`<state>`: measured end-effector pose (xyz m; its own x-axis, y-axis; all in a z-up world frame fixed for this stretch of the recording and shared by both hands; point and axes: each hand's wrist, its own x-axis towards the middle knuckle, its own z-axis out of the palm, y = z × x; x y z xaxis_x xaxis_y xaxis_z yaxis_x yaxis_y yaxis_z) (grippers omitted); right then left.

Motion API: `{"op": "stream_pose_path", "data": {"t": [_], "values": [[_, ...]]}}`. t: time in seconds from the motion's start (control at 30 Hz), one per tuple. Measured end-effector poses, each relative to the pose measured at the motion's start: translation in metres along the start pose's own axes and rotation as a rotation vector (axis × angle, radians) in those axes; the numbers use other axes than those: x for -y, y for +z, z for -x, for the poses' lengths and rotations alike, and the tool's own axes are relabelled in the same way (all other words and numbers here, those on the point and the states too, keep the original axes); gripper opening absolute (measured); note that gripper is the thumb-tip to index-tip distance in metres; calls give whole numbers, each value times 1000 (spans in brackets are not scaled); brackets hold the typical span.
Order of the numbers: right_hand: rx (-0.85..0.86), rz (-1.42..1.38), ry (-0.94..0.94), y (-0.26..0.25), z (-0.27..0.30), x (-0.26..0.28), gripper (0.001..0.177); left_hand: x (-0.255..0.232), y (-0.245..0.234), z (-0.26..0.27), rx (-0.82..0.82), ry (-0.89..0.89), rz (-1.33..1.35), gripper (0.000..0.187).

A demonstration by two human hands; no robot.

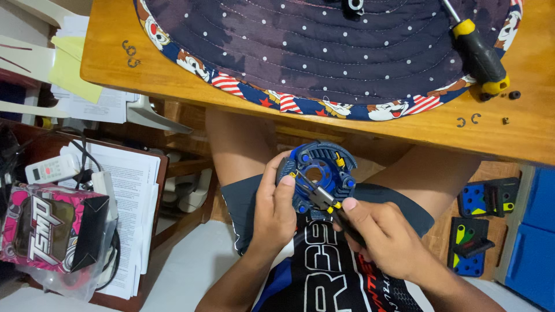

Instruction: The person assembles a blue circular mechanical component on a table by inserting small springs into slots using a screwdriver and pliers. They then wipe the component with a tissue.

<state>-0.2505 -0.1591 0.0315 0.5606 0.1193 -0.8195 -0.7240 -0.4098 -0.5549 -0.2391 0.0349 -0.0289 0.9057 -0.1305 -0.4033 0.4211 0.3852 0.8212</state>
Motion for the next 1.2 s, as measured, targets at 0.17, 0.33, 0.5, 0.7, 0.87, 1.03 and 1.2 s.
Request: {"op": "stream_pose_path", "data": {"t": [0.17,0.33,0.5,0.7,0.87,1.03,1.2], "values": [[2,-51,-12,2,2,-3,56,0,3,-3,5,27,-34,39],[29,-188,68,0,-1,-10,59,2,4,-4,19,39,-59,39],[77,-232,119,-4,-2,-13,62,1,1,-1,42,61,-113,39],[62,-175,-2,-5,-3,-13,61,1,-2,-4,80,123,-159,38],[-105,-38,-21,6,-8,-17,65,-1,-8,-7,118,40,-108,43],[-209,-74,51,16,-10,-31,73,-2,-15,-12,212,-20,-63,59],[-129,-176,70,11,-16,-48,82,0,-18,-9,314,-155,203,61]]}}
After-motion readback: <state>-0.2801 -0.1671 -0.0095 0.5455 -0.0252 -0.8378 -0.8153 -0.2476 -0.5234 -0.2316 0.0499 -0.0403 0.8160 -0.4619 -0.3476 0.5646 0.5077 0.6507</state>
